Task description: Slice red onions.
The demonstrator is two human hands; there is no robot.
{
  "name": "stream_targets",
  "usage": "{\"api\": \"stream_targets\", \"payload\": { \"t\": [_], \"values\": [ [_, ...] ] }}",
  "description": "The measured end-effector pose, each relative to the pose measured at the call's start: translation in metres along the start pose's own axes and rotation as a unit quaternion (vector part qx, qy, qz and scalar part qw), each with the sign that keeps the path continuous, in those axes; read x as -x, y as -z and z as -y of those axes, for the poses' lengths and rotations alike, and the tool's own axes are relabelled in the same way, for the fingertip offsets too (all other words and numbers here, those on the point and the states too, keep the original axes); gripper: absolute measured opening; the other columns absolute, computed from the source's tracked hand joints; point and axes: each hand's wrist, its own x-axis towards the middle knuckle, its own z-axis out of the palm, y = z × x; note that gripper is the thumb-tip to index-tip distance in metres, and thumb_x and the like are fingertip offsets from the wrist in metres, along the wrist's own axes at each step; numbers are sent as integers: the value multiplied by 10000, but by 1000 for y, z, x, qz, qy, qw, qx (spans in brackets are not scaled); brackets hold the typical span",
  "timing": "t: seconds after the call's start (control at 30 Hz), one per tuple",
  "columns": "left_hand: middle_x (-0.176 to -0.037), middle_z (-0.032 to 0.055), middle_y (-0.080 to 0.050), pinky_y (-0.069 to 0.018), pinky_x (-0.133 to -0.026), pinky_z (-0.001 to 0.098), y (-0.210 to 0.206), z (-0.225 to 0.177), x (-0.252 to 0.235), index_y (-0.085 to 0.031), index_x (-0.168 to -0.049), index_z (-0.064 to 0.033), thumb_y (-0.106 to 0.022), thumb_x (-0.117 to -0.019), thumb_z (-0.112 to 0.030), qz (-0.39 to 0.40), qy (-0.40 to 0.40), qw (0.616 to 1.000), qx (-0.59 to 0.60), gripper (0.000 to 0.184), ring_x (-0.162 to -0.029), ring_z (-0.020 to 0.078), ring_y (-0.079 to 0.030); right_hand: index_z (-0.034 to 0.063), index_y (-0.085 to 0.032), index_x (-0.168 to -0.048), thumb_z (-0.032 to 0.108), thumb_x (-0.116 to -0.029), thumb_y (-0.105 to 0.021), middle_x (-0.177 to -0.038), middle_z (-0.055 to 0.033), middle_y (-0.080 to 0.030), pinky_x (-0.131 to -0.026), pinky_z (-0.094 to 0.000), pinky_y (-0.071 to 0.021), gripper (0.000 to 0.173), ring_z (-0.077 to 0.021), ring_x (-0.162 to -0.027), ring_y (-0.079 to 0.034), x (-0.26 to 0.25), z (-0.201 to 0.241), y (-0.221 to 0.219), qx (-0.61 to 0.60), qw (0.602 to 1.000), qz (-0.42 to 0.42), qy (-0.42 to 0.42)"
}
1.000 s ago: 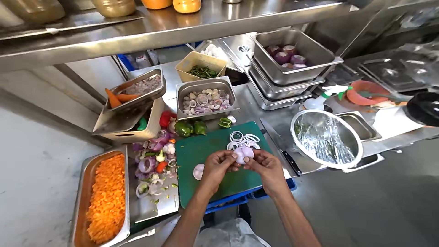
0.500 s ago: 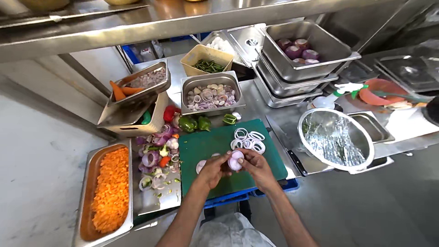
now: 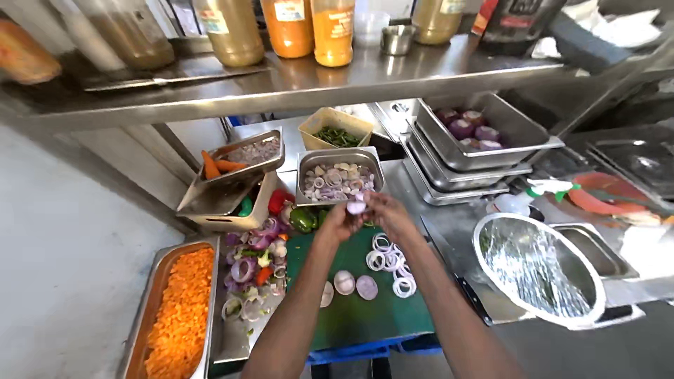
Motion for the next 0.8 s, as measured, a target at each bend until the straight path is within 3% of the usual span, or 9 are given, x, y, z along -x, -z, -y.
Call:
{"api": "stream_targets", "payload": {
  "t": [0.07, 0.17, 0.4, 0.5, 0.57, 0.63, 0.67, 0.73, 0.8],
  "values": [
    [-803, 72, -641, -545, -573, 267, -2, -31, -35, -602, -1060, -68, -390, -1084, -353, -9, -11, 999, 48, 356, -623, 142, -622, 4, -550, -1370, 192, -1011, -663, -1035, -135, -694, -748, -368, -624, 421, -198, -807, -707, -44, 21, -8, 0, 1000, -18, -4],
    [-804, 79, -629, -577, -615, 280, 1, -45, -56, -600, -1045, -45, -476, -1061, -261, -40, -12, 994, 100, 249, -645, 157, -638, -8, -587, -1325, 78, -984, -662, -1006, -144, -708, -743, -364, -619, 360, -202, -795, -708, -69, 20, -9, 16, 999, -36, -28],
    [-829, 63, -600, -558, -598, 256, -3, 2, -67, -580, -1129, -49, -482, -1074, -270, -66, -9, 989, 129, 248, -632, 131, -604, 36, -578, -1337, 21, -986, -625, -948, -130, -696, -661, -330, -587, 355, -177, -707, -663, -67, -20, 8, -82, 995, -53, -37],
    [-854, 90, -652, -588, -642, 301, -21, 8, -61, -593, -1154, -25, -474, -1082, -316, -48, -36, 994, 90, 323, -678, 164, -656, 4, -613, -1285, 3, -960, -643, -879, -116, -692, -620, -321, -578, 327, -164, -666, -648, -64, -10, 19, -93, 991, -94, 4],
    [-950, 136, -725, -605, -704, 362, -20, 17, -47, -608, -1228, -1, -417, -1095, -429, -28, -66, 997, -37, 487, -758, 213, -712, 19, -624, -1277, 32, -961, -655, -897, -91, -691, -635, -307, -579, 318, -142, -677, -643, -41, 2, 37, -49, 992, -115, 21],
    [-995, 108, -758, -602, -672, 391, -7, 28, -36, -661, -1255, -42, -369, -1098, -491, -40, -127, 958, -253, 557, -763, 213, -725, 37, -648, -1273, 68, -962, -653, -928, -92, -701, -664, -336, -579, 313, -152, -704, -647, 2, 4, 65, 114, 985, -115, 58],
    [-1025, 92, -760, -598, -702, 430, 2, 35, -35, -695, -1229, -81, -444, -1079, -484, -65, -157, 917, -362, 498, -806, 221, -726, 56, -668, -1254, 81, -962, -667, -916, -91, -717, -660, -370, -585, 293, -171, -700, -659, 25, -5, 81, 222, 966, -110, 79],
    [-1150, 131, -718, -557, -882, 575, 15, 52, -34, -694, -1249, -120, -644, -991, -442, -81, -191, 834, -511, 416, -1023, 312, -694, 113, -700, -1219, 102, -928, -716, -880, -70, -736, -672, -465, -609, 291, -218, -719, -701, 60, -38, 100, 431, 894, -84, 91],
    [-1309, 143, -651, -514, -980, 615, 22, 69, -49, -677, -1306, -175, -754, -917, -411, -56, -202, 766, -607, 462, -1187, 350, -631, 183, -712, -1262, 174, -931, -702, -987, -56, -749, -811, -517, -601, 331, -246, -882, -723, 80, -67, 99, 574, 816, -19, 60]
  ]
}}
